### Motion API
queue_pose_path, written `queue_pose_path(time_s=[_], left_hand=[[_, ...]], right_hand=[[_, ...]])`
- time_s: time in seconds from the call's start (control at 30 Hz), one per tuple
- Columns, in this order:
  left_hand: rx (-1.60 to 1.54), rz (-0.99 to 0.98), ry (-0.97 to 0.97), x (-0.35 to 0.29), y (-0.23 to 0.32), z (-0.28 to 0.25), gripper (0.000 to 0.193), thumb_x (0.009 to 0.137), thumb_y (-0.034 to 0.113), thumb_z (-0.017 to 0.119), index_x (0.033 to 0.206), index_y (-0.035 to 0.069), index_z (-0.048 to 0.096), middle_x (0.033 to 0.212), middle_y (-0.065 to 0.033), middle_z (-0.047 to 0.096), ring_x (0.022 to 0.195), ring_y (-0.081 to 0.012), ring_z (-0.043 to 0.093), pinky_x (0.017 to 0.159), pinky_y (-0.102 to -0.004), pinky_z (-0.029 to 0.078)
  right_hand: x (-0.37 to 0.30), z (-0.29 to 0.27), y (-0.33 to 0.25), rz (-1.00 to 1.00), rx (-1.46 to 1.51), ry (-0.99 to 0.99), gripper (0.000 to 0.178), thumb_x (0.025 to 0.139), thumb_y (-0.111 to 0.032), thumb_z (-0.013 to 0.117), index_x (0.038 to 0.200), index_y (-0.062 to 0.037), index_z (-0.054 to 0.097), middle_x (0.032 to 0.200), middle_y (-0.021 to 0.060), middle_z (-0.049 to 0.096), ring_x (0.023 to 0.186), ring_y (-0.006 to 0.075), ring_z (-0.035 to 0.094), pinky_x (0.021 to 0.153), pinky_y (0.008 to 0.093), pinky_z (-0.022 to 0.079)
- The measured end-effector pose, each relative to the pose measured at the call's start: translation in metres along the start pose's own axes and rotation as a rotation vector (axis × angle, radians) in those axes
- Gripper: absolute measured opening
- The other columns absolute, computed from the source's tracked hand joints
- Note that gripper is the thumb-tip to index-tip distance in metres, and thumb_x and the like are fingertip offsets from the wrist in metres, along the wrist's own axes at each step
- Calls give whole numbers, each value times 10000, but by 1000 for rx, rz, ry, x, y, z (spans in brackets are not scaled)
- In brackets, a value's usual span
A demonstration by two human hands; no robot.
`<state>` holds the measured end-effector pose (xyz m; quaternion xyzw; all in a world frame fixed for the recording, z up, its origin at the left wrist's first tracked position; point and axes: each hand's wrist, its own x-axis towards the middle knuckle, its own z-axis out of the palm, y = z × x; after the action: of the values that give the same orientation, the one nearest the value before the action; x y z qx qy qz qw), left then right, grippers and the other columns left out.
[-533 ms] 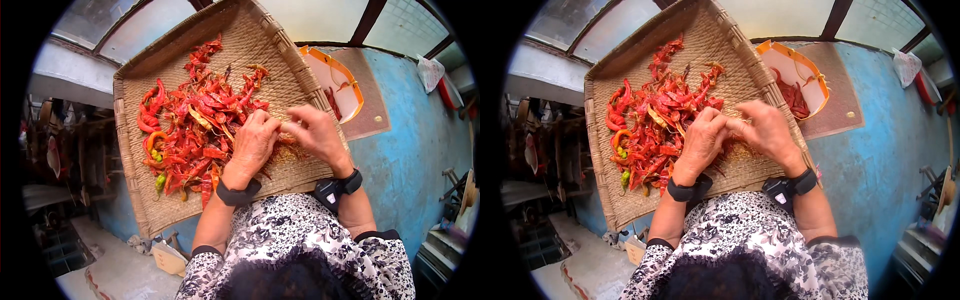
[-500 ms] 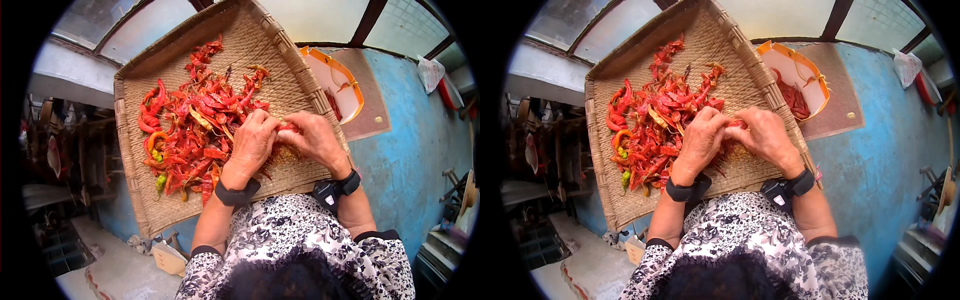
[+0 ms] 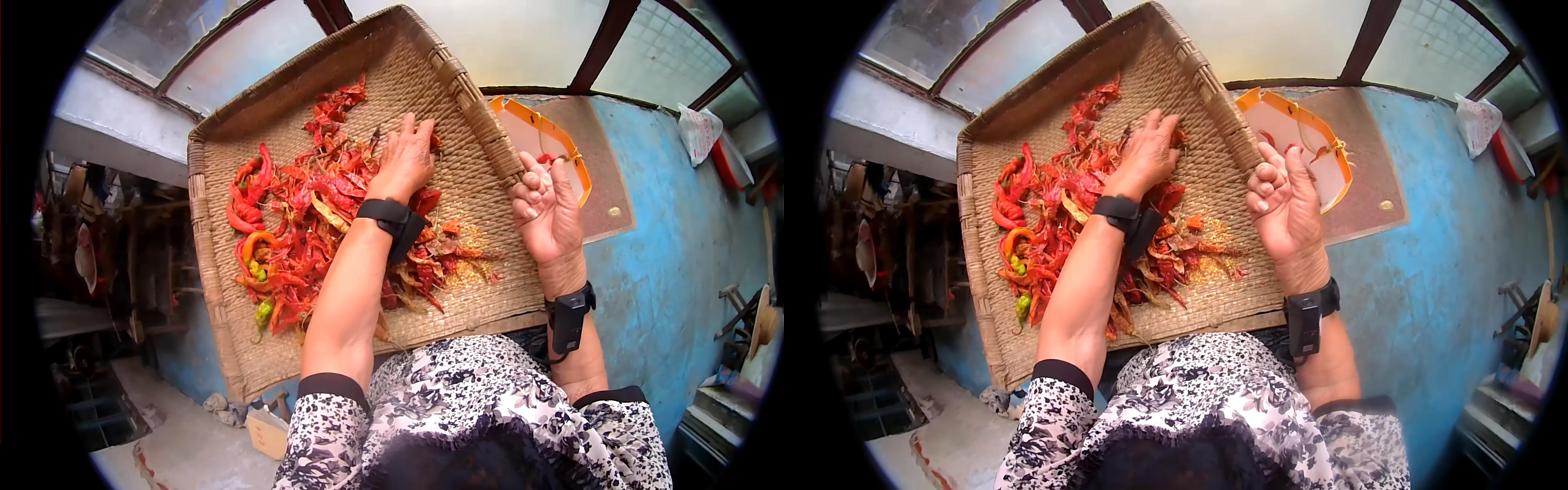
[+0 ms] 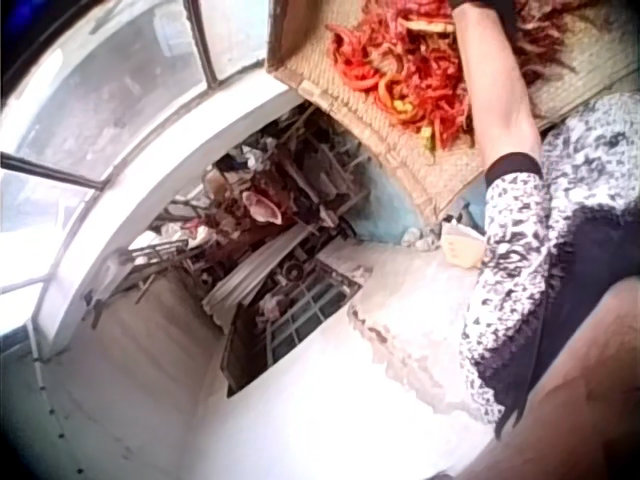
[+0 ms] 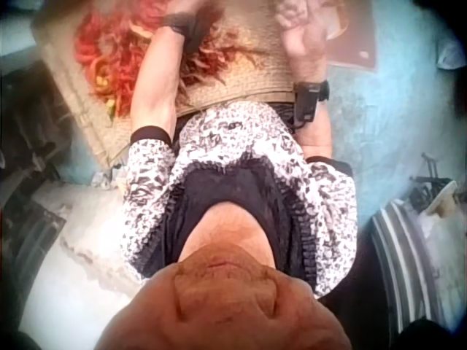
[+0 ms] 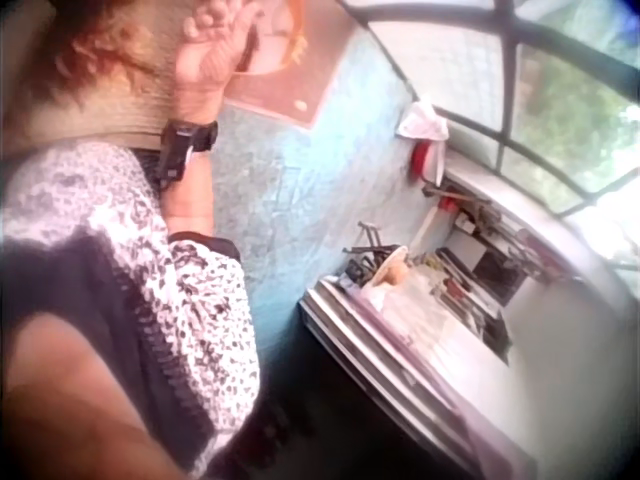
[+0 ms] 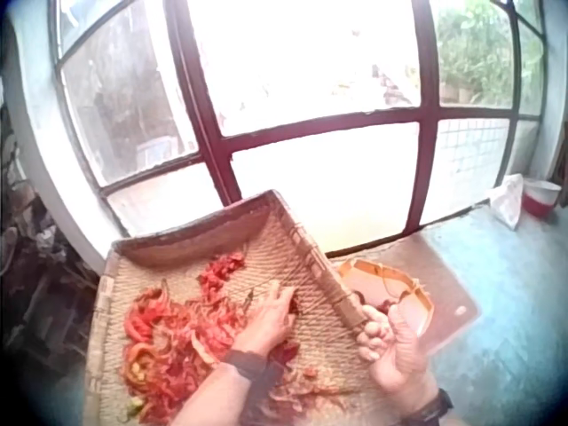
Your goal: Manually deseed and clean dried red and green chilies on a woven tray.
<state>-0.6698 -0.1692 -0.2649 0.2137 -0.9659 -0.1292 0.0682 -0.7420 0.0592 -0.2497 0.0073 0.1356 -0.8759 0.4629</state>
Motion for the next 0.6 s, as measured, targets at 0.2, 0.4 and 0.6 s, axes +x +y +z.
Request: queue_pose_path(time_s=[0.2, 0.4, 0.6], left_hand=[[-72, 151, 145, -19, -3, 6, 61, 799, 15, 562, 839, 20, 607, 861, -201, 604, 879, -397, 585, 795, -475, 471], [-299, 181, -122, -91, 25, -38, 50, 805, 20, 572, 850, 15, 592, 846, -161, 578, 842, -351, 582, 753, -416, 477], [-269, 189, 322, -134, 38, -32, 123, 800, 43, 634, 922, 50, 639, 915, -113, 577, 884, -308, 561, 751, -417, 476]], right_hand=[[-8, 4, 17, -89, -370, 104, 272, 984, -239, 574, 1152, -25, 572, 765, 5, 589, 636, 76, 506, 522, 219, 413], [-12, -2, 38, -7, -730, 86, 183, 973, -165, 583, 1071, -15, 619, 793, 10, 614, 666, 52, 537, 571, 208, 457], [-22, 11, 60, -35, -1421, -259, 309, 888, -160, 693, 1125, 17, 605, 795, 7, 642, 698, 70, 582, 625, 221, 484]])
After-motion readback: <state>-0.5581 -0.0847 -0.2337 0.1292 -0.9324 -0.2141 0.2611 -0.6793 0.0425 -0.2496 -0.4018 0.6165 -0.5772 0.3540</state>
